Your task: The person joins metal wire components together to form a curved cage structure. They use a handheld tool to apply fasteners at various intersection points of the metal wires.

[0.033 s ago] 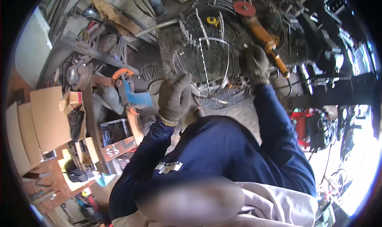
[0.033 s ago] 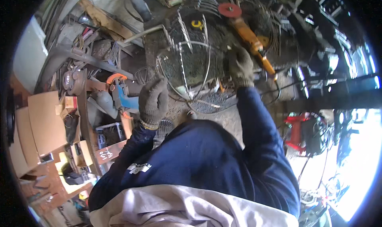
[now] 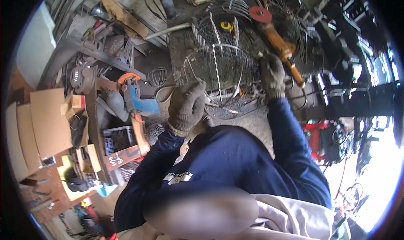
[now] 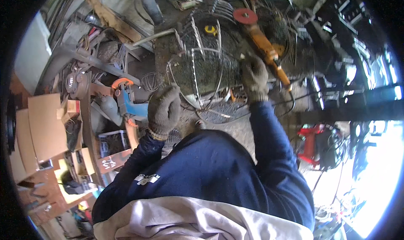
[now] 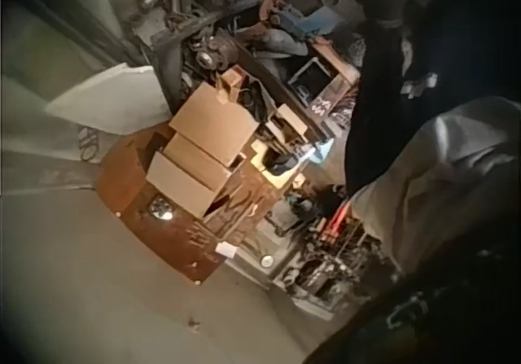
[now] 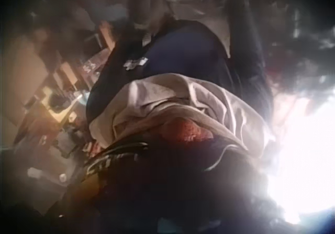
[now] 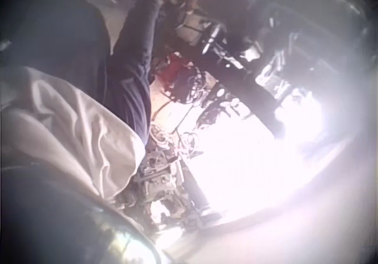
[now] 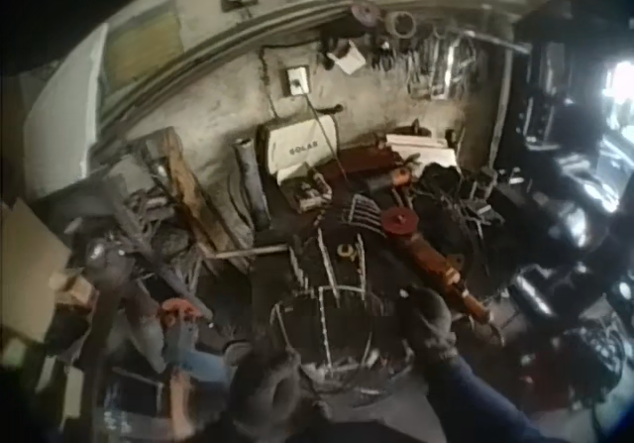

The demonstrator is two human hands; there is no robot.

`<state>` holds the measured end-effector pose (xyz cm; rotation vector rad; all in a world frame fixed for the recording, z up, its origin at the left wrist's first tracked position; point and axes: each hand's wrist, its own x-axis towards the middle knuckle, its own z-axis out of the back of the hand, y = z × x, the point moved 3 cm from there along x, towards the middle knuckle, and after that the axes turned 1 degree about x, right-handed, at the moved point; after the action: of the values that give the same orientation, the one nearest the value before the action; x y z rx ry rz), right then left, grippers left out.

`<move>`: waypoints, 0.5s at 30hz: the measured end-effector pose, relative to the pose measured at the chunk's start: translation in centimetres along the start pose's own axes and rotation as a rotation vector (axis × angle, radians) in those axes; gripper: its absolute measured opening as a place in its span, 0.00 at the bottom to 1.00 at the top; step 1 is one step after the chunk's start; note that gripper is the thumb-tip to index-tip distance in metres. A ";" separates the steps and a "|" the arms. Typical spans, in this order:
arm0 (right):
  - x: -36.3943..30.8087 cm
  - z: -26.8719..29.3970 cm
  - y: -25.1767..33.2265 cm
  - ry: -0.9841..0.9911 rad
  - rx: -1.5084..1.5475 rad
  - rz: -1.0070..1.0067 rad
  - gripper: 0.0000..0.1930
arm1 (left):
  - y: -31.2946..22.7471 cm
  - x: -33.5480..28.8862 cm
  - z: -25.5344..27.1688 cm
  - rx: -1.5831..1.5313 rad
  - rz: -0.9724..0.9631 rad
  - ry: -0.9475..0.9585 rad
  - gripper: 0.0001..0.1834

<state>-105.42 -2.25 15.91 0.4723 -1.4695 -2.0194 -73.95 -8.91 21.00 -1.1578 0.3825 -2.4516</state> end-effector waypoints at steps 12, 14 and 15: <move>-10.8 -3.8 6.9 0.747 0.473 -0.133 0.19 | -0.8 3.3 -1.2 -0.301 -0.041 0.108 0.20; -10.5 -3.8 6.3 0.696 0.570 -0.034 0.26 | 0.4 4.5 -0.4 -0.289 -0.054 0.084 0.18; -10.1 -3.6 5.6 0.673 0.538 0.030 0.28 | 1.2 5.2 0.1 -0.174 -0.031 0.002 0.16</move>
<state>-94.13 0.40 19.41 1.2010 -1.5235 -1.2152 -76.59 -12.40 24.13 -1.2382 0.5926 -2.4863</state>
